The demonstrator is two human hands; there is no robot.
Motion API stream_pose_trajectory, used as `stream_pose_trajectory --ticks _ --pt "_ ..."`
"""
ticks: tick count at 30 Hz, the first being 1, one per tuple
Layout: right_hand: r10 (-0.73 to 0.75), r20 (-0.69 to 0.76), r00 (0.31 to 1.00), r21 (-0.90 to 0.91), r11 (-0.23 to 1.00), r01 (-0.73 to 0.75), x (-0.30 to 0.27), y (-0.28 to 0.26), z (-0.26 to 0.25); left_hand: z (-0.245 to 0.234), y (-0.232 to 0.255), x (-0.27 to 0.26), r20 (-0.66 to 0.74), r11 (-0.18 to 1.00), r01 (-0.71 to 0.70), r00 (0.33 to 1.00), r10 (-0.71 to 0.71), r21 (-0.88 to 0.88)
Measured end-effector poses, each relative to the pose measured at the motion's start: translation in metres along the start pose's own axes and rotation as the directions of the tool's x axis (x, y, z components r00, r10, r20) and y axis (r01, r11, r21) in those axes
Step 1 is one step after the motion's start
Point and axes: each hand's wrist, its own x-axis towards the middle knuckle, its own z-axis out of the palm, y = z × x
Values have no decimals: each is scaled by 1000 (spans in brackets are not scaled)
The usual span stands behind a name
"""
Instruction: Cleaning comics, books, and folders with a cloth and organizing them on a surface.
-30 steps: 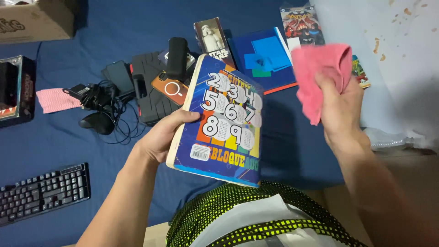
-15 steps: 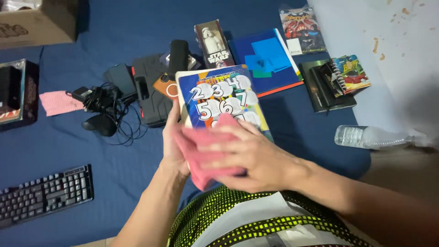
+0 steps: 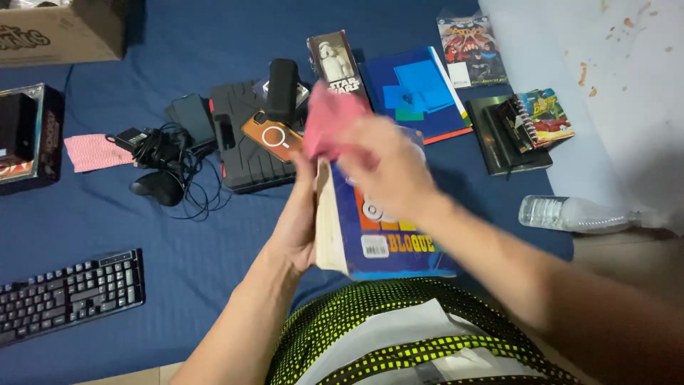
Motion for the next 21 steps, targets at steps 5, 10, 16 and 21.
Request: stream_pose_trajectory --ticks 5,10,16,21 --pt "-360 116 926 56 933 355 -45 -54 3 -39 -16 -18 163 999 32 986 -30 -11" --pt "465 237 853 606 615 -504 -28 -34 -51 -30 -6 -35 28 992 -22 999 18 126" --pt "271 -92 958 208 946 -247 -18 14 -50 -14 16 -45 -46 997 66 997 -64 39" --pt "198 -3 980 -29 980 -198 -82 -45 5 -28 29 -47 -12 988 108 994 -110 -107"
